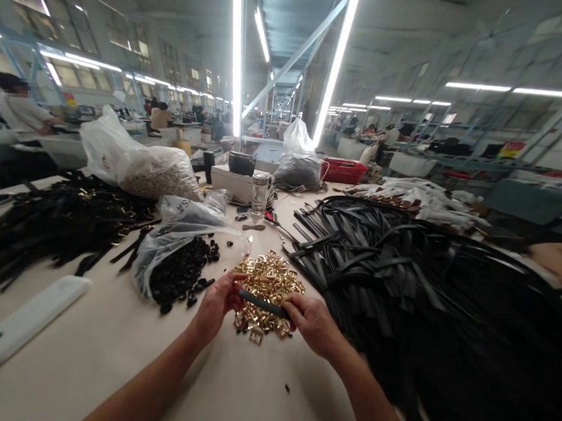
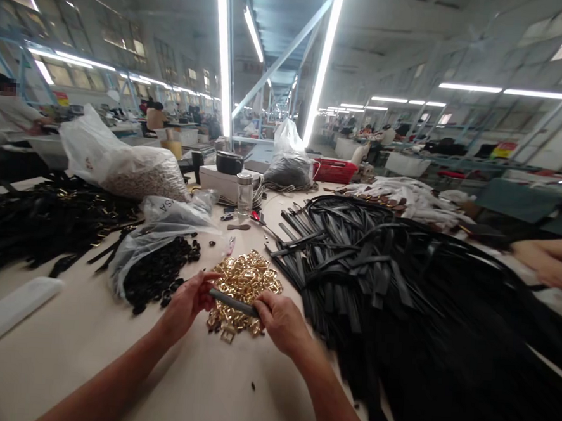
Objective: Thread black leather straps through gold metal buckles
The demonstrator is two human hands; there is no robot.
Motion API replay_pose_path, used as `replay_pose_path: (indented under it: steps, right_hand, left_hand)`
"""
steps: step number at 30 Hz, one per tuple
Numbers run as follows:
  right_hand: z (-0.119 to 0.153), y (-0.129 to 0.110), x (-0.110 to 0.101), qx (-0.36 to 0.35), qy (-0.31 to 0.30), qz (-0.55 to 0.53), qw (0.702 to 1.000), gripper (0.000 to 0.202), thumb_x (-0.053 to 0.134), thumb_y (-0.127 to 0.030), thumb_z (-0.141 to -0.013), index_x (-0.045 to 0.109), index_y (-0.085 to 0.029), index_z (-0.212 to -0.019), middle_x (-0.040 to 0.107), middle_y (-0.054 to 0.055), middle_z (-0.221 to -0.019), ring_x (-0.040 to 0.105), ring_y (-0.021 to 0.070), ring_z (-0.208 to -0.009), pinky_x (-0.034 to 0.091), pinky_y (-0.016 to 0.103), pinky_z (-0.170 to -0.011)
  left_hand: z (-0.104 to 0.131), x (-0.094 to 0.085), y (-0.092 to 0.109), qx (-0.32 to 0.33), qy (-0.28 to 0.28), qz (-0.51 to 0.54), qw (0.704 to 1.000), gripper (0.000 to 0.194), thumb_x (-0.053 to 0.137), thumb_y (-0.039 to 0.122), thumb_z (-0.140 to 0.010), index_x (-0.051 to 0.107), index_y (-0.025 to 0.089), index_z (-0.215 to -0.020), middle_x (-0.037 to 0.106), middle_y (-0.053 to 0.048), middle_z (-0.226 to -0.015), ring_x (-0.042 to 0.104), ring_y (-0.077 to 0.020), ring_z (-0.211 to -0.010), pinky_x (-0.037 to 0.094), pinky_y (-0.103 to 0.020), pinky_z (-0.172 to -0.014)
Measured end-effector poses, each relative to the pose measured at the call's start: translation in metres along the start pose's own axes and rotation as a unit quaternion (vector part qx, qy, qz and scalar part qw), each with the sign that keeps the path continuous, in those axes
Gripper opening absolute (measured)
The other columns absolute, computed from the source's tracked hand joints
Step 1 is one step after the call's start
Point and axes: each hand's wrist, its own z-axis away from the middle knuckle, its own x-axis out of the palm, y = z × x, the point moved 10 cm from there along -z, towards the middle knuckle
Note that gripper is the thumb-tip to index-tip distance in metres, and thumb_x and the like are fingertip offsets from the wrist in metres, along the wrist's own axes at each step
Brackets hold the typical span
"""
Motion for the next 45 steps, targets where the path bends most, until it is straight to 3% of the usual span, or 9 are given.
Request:
replay_pose_path:
  steps: [5,8,11,20,24,30,36,40,45]
  right_hand:
    - [0.004,-0.004,-0.003,0.002,0.006,0.043,0.999,0.026,0.046,-0.035,-0.091,0.065,-0.022,-0.078,0.063,-0.001,-0.063,0.056,0.0130,-0.058,0.037,0.021,-0.056]
    - [0.007,-0.019,-0.003,-0.023,0.019,0.048,0.998,0.016,0.057,-0.034,-0.086,0.065,-0.023,-0.095,0.068,0.000,-0.079,0.061,0.0153,-0.070,0.041,0.023,-0.063]
    - [0.010,-0.030,0.000,-0.043,0.044,0.048,0.997,0.024,0.065,-0.028,-0.080,0.063,-0.024,-0.104,0.069,0.000,-0.091,0.063,0.0172,-0.079,0.043,0.025,-0.070]
    - [0.015,-0.041,0.012,-0.093,0.078,0.029,0.992,0.015,0.065,-0.030,-0.084,0.063,-0.024,-0.097,0.068,0.000,-0.090,0.063,0.0166,-0.082,0.044,0.026,-0.072]
    - [0.016,-0.043,0.016,-0.109,0.083,0.031,0.990,0.017,0.063,-0.034,-0.086,0.063,-0.024,-0.099,0.068,0.001,-0.091,0.063,0.0166,-0.082,0.044,0.026,-0.073]
    - [0.016,-0.044,0.018,-0.113,0.083,0.042,0.989,0.007,0.062,-0.027,-0.085,0.065,-0.022,-0.089,0.066,0.000,-0.080,0.061,0.0151,-0.073,0.041,0.024,-0.066]
    - [0.016,-0.042,0.016,-0.118,0.082,0.076,0.987,0.011,0.057,-0.022,-0.087,0.061,-0.020,-0.077,0.062,0.000,-0.071,0.057,0.0130,-0.065,0.036,0.022,-0.061]
    - [0.016,-0.039,0.011,-0.122,0.092,0.112,0.982,0.014,0.056,-0.024,-0.087,0.059,-0.019,-0.074,0.062,0.000,-0.070,0.057,0.0125,-0.064,0.034,0.023,-0.059]
    - [0.016,-0.042,0.009,-0.123,0.091,0.159,0.975,0.015,0.058,-0.027,-0.086,0.059,-0.019,-0.073,0.062,-0.001,-0.068,0.057,0.0124,-0.061,0.032,0.024,-0.058]
  left_hand:
    - [0.002,0.003,-0.003,-0.014,0.001,-0.086,0.996,0.041,0.072,0.040,-0.071,0.063,0.014,-0.101,0.060,0.001,-0.067,0.053,-0.0076,-0.047,0.044,-0.019,-0.046]
    - [0.004,0.006,-0.008,-0.027,-0.002,-0.091,0.996,0.042,0.071,0.040,-0.072,0.062,0.015,-0.105,0.060,0.002,-0.069,0.054,-0.0073,-0.048,0.044,-0.018,-0.046]
    - [0.007,0.008,-0.011,-0.037,0.001,-0.076,0.996,0.046,0.072,0.039,-0.072,0.060,0.015,-0.109,0.059,0.002,-0.066,0.054,-0.0072,-0.047,0.043,-0.017,-0.045]
    - [0.014,0.021,-0.029,-0.075,-0.028,-0.037,0.996,0.048,0.071,0.037,-0.073,0.056,0.016,-0.114,0.061,0.002,-0.068,0.055,-0.0072,-0.047,0.040,-0.016,-0.045]
    - [0.017,0.025,-0.029,-0.094,-0.025,-0.024,0.995,0.053,0.073,0.037,-0.071,0.055,0.016,-0.115,0.060,0.003,-0.065,0.054,-0.0075,-0.047,0.040,-0.017,-0.046]
    - [0.021,0.027,-0.029,-0.127,-0.019,0.003,0.992,0.055,0.077,0.036,-0.066,0.058,0.015,-0.113,0.059,0.004,-0.062,0.052,-0.0058,-0.045,0.037,-0.016,-0.044]
    - [0.026,0.036,-0.029,-0.142,-0.071,0.030,0.987,0.044,0.078,0.032,-0.068,0.064,0.015,-0.107,0.066,-0.002,-0.074,0.059,-0.0077,-0.054,0.043,-0.017,-0.052]
    - [0.026,0.040,-0.021,-0.108,-0.108,-0.050,0.987,0.039,0.078,0.032,-0.067,0.067,0.016,-0.101,0.070,-0.006,-0.086,0.063,-0.0139,-0.068,0.049,-0.025,-0.065]
    - [0.024,0.042,0.007,0.036,-0.120,-0.254,0.959,0.024,0.071,0.034,-0.074,0.071,0.017,-0.092,0.068,-0.005,-0.084,0.059,-0.0152,-0.072,0.047,-0.026,-0.066]
